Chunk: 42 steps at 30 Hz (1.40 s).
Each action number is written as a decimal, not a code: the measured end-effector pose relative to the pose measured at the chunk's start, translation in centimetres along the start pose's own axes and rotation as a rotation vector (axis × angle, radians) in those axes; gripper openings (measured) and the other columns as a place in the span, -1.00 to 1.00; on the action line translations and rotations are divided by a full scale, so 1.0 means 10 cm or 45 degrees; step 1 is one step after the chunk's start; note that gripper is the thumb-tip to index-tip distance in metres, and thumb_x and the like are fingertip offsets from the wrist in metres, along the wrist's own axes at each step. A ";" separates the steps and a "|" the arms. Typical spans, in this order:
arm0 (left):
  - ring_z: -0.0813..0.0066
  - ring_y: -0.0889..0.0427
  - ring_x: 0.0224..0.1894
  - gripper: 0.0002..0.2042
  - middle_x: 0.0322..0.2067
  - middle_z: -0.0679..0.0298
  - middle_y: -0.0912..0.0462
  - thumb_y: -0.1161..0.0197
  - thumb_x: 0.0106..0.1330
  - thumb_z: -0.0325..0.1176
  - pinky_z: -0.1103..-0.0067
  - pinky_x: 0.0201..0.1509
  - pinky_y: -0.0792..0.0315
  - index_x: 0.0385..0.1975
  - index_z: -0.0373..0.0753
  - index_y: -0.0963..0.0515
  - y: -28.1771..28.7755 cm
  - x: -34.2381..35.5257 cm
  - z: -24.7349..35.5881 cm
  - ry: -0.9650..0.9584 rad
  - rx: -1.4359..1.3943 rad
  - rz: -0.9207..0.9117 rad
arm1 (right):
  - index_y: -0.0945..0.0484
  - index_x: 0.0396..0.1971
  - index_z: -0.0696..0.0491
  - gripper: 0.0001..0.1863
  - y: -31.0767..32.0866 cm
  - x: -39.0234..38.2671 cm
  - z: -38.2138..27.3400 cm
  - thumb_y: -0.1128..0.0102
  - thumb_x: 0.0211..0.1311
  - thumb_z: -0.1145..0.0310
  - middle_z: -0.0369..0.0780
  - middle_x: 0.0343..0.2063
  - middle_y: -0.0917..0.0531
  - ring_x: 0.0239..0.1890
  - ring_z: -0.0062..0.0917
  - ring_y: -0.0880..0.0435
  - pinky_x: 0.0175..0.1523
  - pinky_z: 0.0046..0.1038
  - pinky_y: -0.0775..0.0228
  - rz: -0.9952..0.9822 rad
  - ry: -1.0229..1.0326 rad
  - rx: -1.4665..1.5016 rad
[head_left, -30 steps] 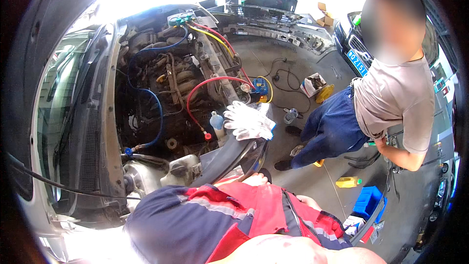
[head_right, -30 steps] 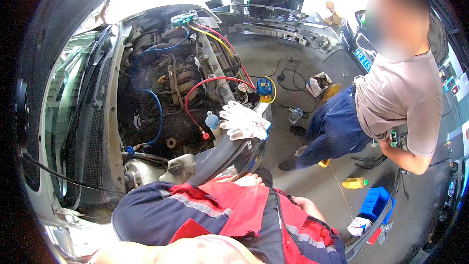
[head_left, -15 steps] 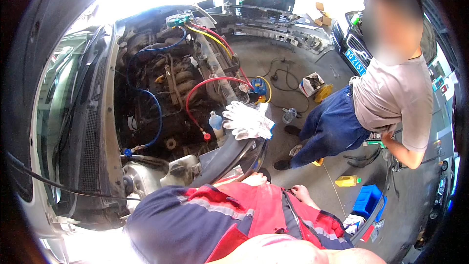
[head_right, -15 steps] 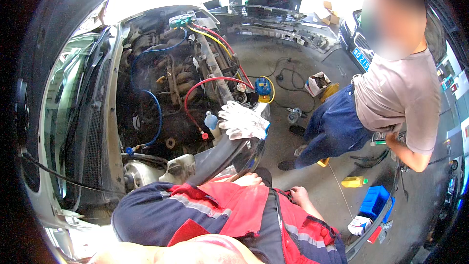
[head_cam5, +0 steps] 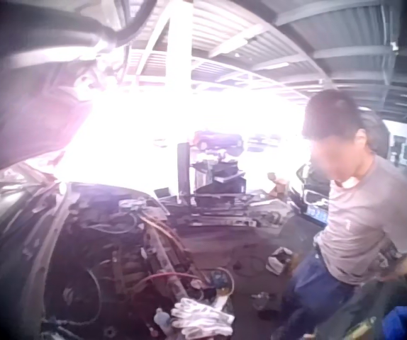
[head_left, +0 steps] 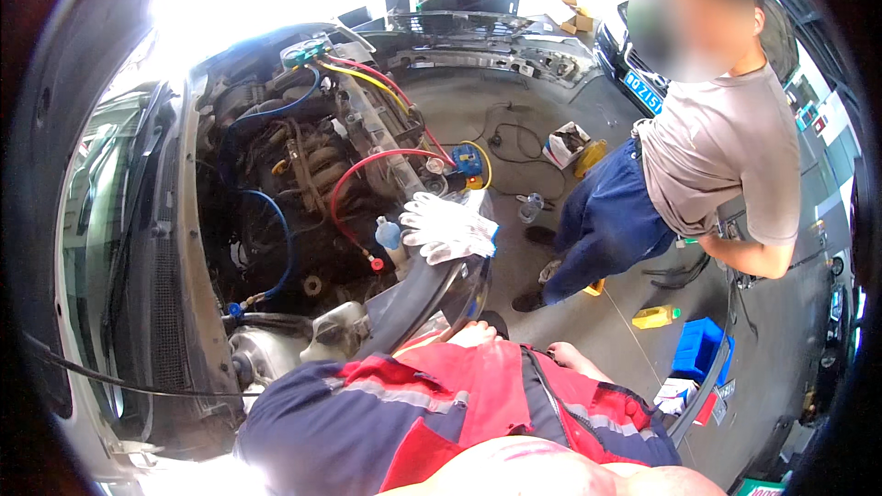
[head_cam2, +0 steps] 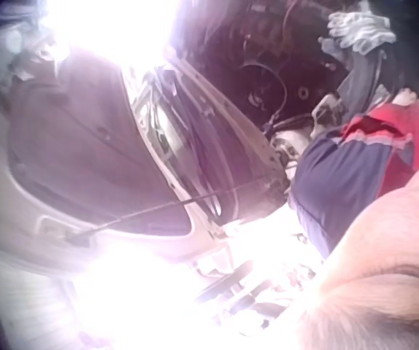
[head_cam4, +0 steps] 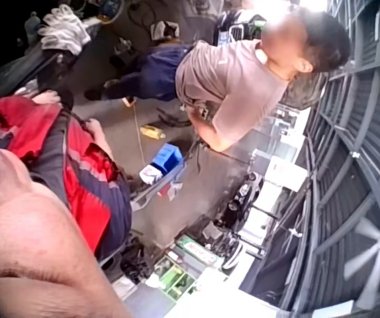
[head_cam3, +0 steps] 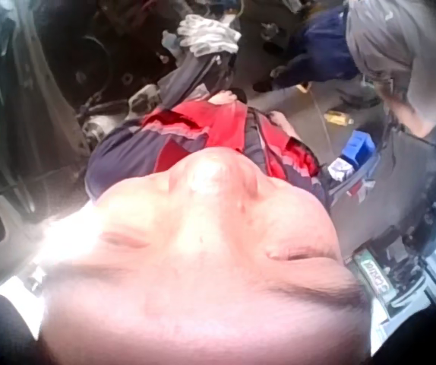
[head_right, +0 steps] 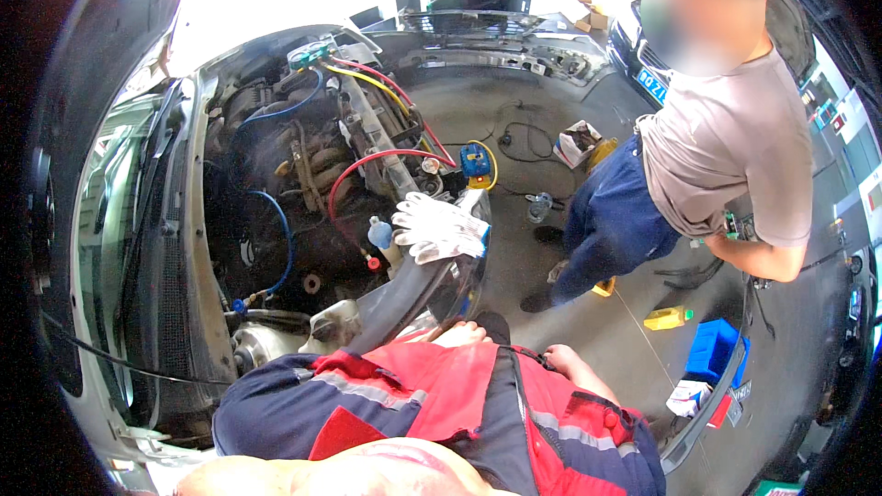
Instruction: The person connects manifold gauge hoses to a car engine bay, operates a vacuum pump, and removes gloves.
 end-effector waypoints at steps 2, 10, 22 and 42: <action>0.27 -0.45 -0.39 -0.82 -0.50 0.24 -0.41 0.09 0.02 -0.16 0.38 -0.29 -0.33 -0.55 -0.09 -0.39 0.01 0.02 0.00 0.012 0.003 0.008 | -0.52 -0.40 0.12 -0.66 0.03 -0.11 -0.14 -0.04 -0.14 0.19 -0.03 -0.37 -0.53 -0.26 -0.24 -0.50 -0.16 -0.38 -0.31 -0.111 0.026 0.081; 0.27 -0.45 -0.39 -0.81 -0.50 0.23 -0.41 0.09 0.03 -0.16 0.38 -0.29 -0.33 -0.54 -0.10 -0.39 0.02 0.03 -0.04 -0.022 -0.005 0.031 | -0.47 -0.31 0.13 -0.66 -0.02 0.15 0.04 0.03 -0.13 0.29 -0.03 -0.29 -0.50 -0.19 -0.22 -0.46 -0.12 -0.35 -0.29 0.081 0.025 -0.021; 0.14 -0.42 -0.29 -0.77 -0.42 0.13 -0.40 0.13 0.08 -0.18 0.37 -0.22 -0.36 -0.41 -0.13 -0.41 0.23 0.05 0.02 0.162 -0.142 -0.136 | -0.53 -0.37 0.08 -0.69 0.08 0.04 -0.10 -0.02 -0.20 0.31 -0.05 -0.36 -0.53 -0.28 -0.26 -0.51 -0.16 -0.39 -0.32 0.060 0.070 0.093; 0.18 -0.41 -0.31 -0.75 -0.40 0.17 -0.38 0.12 0.05 -0.18 0.36 -0.26 -0.36 -0.35 -0.11 -0.39 0.36 0.05 0.12 0.120 -0.115 -0.116 | -0.50 -0.31 0.07 -0.64 -0.05 0.01 0.03 -0.10 -0.20 0.24 -0.12 -0.37 -0.56 -0.30 -0.39 -0.51 -0.18 -0.41 -0.31 -0.081 -0.038 0.325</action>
Point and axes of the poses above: each hand's wrist, its own x-axis towards the middle knuckle, its own y-axis out of the back of the hand, z = x × y, the point moved 5 cm from there along x, towards the middle knuckle
